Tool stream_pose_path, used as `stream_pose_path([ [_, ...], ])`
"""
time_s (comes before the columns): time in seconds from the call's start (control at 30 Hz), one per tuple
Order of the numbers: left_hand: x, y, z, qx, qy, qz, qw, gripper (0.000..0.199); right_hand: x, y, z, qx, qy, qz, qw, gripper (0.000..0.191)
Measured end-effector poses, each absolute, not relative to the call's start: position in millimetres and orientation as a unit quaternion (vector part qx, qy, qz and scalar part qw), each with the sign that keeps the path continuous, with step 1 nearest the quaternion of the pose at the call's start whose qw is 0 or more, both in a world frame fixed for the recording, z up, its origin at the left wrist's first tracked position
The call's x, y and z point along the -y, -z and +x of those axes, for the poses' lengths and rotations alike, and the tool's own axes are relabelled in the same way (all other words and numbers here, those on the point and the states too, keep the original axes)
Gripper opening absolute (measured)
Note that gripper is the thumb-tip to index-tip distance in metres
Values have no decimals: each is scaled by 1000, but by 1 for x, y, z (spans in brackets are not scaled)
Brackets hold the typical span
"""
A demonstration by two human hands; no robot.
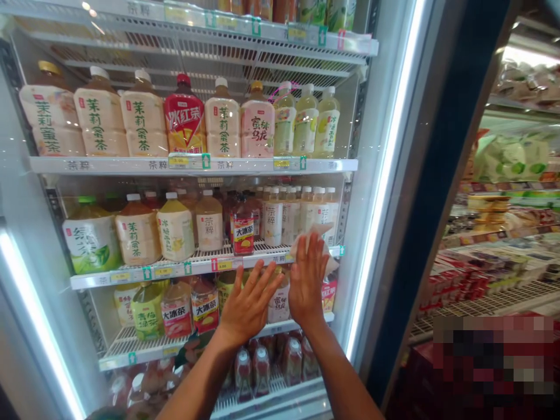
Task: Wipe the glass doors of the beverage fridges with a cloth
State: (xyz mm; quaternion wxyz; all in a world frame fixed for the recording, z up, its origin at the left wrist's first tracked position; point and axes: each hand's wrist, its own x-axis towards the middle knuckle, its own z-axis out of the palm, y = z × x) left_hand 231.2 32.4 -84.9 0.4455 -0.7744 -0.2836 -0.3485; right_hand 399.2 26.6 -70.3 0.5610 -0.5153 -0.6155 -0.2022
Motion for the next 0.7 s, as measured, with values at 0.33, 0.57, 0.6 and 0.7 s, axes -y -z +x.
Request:
stream_pose_path([
  [0.33, -34, 85, 232, 276, 364, -772, 442, 61, -13, 194, 360, 579, 194, -539, 580, 69],
  [0.57, -31, 84, 233, 277, 370, -771, 439, 62, -22, 137, 381, 583, 206, -537, 573, 66],
  [0.6, -32, 84, 233, 276, 372, -769, 440, 62, -14, 169, 369, 584, 213, -541, 567, 68],
  [0.7, -33, 84, 233, 275, 370, -768, 444, 62, 5, 257, 337, 564, 209, -561, 569, 72],
])
